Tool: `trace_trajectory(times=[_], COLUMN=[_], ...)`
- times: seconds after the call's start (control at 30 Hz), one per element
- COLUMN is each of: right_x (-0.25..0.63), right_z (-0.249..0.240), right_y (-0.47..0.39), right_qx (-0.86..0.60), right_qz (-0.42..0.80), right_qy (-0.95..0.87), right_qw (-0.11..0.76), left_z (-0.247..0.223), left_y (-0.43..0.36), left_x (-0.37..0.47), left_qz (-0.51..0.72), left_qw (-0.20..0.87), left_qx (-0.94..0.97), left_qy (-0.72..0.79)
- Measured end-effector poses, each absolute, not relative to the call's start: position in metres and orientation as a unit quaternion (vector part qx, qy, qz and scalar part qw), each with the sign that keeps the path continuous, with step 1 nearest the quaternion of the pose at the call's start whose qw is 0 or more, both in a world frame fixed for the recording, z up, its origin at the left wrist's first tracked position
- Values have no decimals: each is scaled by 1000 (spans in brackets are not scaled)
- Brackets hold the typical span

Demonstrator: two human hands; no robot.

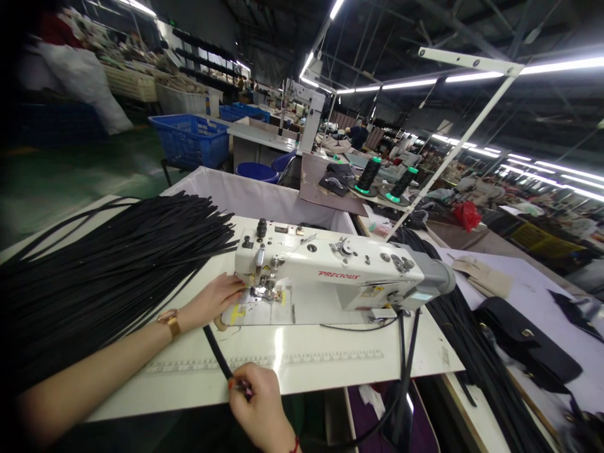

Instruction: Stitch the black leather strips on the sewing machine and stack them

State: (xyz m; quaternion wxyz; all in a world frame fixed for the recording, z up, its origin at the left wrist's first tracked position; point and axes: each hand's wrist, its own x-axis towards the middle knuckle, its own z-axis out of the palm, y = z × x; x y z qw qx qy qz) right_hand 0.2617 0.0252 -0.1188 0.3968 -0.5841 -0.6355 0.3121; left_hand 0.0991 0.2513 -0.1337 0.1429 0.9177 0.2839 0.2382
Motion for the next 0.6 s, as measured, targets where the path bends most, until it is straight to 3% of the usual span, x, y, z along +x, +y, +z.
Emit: trace_trajectory(times=[0.2, 0.6], right_x=[263, 264], right_z=[-120, -121], right_y=[25, 27], right_qx=[-592, -569], right_qz=[310, 319], right_qy=[-627, -634], right_qw=[399, 415], left_z=[-122, -111], left_y=[305, 309], left_x=[125, 128], left_qz=[229, 198], left_qw=[170, 192], left_qx=[931, 939], left_qy=[228, 204])
